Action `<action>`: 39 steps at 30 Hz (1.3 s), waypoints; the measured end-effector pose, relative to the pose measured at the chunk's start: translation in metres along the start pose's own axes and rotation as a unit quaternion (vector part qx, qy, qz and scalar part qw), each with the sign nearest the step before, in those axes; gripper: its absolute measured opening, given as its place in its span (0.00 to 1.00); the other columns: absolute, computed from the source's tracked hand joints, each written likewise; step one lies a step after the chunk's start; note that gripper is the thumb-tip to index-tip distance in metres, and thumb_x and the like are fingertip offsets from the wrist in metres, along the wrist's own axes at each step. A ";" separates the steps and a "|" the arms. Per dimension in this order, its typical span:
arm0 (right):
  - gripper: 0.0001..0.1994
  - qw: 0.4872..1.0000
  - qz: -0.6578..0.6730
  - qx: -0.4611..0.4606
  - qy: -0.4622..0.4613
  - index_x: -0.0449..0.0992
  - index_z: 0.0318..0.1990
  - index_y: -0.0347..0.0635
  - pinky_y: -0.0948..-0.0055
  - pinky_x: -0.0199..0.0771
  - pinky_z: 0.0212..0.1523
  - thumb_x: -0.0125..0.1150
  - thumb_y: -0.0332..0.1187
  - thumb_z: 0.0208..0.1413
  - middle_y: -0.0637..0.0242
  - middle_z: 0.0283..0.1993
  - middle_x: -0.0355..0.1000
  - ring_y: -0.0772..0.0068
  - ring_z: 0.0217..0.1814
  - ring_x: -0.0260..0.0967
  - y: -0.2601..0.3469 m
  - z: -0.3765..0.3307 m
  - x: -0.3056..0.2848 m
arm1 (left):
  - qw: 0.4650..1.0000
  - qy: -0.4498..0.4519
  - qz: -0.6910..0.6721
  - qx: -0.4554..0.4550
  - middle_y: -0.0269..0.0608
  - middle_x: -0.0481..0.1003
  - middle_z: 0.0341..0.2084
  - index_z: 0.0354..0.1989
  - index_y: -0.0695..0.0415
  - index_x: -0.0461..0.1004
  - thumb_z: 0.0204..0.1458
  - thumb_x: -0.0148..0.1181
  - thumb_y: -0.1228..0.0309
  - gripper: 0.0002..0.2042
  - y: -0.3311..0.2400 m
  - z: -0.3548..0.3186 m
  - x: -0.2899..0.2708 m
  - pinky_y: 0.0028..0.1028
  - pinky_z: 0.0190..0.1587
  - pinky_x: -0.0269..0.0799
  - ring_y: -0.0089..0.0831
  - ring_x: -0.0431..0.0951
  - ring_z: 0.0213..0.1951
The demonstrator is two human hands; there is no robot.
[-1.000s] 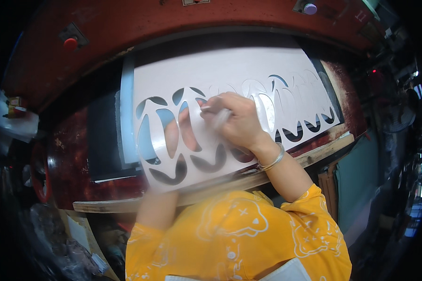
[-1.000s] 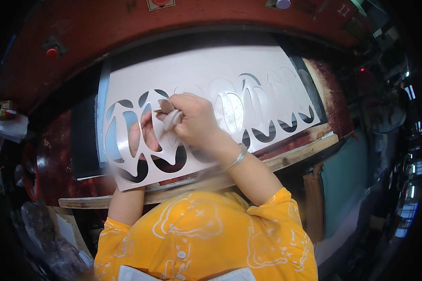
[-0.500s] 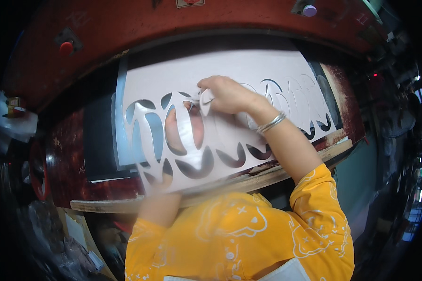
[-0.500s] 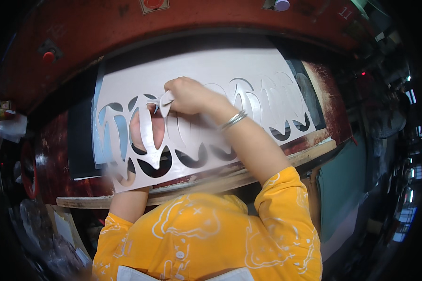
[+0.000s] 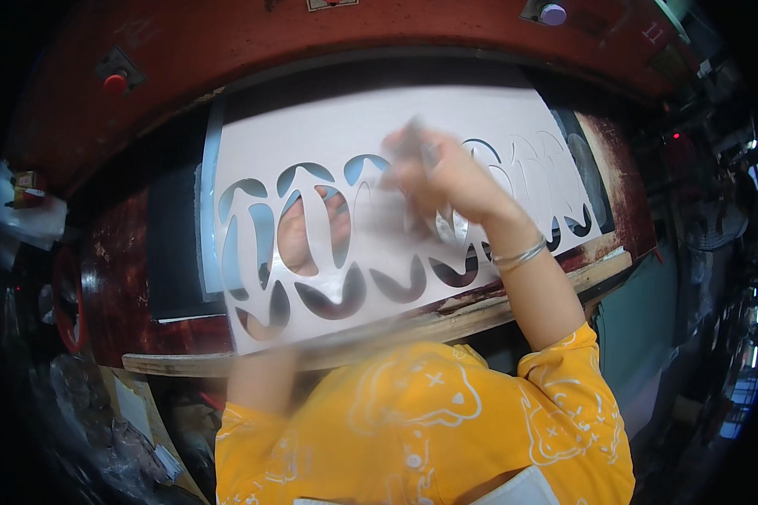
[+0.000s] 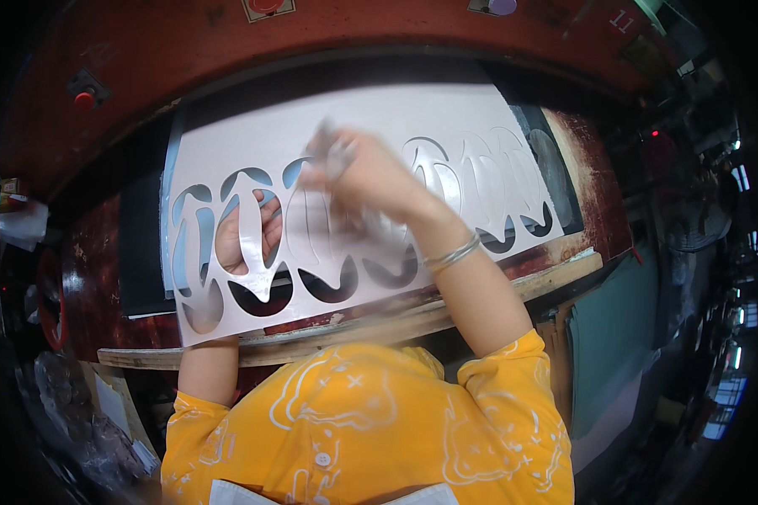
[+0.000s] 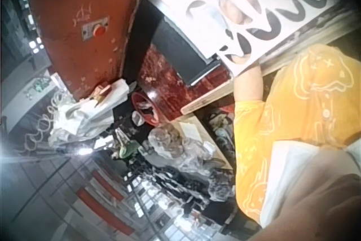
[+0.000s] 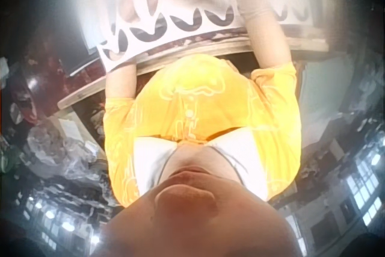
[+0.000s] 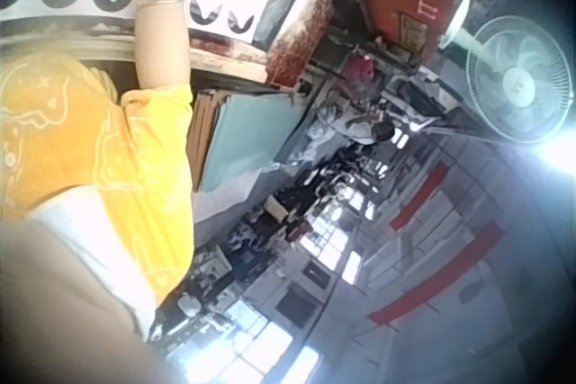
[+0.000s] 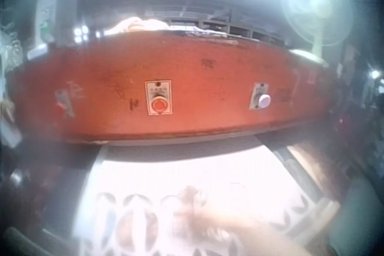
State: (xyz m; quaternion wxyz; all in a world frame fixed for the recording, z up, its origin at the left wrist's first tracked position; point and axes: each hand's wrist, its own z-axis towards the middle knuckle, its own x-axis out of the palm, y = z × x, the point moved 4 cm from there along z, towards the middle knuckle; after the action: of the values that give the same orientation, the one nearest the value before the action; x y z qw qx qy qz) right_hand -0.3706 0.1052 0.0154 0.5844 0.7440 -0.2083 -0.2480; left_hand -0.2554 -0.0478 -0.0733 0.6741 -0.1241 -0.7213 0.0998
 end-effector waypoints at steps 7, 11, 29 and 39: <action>0.17 0.965 -0.244 -0.059 -0.079 0.74 0.36 0.33 0.73 0.73 0.36 0.68 0.37 0.44 0.58 0.30 0.75 0.69 0.32 0.74 -0.020 0.001 0.045 | 0.913 -0.248 0.294 0.139 0.41 0.72 0.35 0.44 0.61 0.69 0.50 0.64 0.76 0.14 0.004 -0.011 0.015 0.22 0.42 0.77 0.29 0.77 0.34; 0.06 0.941 0.099 -0.286 -0.155 0.72 0.37 0.42 0.81 0.66 0.29 0.59 0.32 0.54 0.67 0.33 0.72 0.84 0.28 0.65 0.002 -0.032 0.015 | 0.879 -0.293 0.361 0.103 0.42 0.71 0.44 0.47 0.61 0.69 0.52 0.63 0.71 0.16 0.011 -0.016 0.014 0.25 0.49 0.72 0.30 0.74 0.44; 0.19 0.937 -0.321 -0.027 -0.136 0.71 0.37 0.29 0.59 0.75 0.34 0.62 0.37 0.42 0.42 0.31 0.74 0.49 0.32 0.76 -0.028 -0.007 -0.007 | 0.987 0.041 -0.152 -0.012 0.56 0.65 0.57 0.58 0.67 0.62 0.60 0.37 0.60 0.25 0.052 0.019 0.021 0.42 0.64 0.59 0.49 0.66 0.59; 0.20 0.922 0.163 -0.318 -0.147 0.67 0.43 0.39 0.78 0.75 0.35 0.57 0.41 0.45 0.52 0.44 0.75 0.74 0.37 0.73 0.011 -0.037 -0.064 | 0.982 0.008 -0.179 0.055 0.54 0.68 0.50 0.43 0.60 0.70 0.56 0.49 0.70 0.10 0.074 0.059 0.026 0.47 0.62 0.59 0.48 0.66 0.53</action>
State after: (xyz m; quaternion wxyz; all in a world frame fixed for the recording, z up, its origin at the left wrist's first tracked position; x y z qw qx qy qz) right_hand -0.3985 0.1695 0.0411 0.7856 0.4300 -0.3203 -0.3088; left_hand -0.3127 0.0318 -0.0760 0.6922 0.0437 -0.7202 0.0160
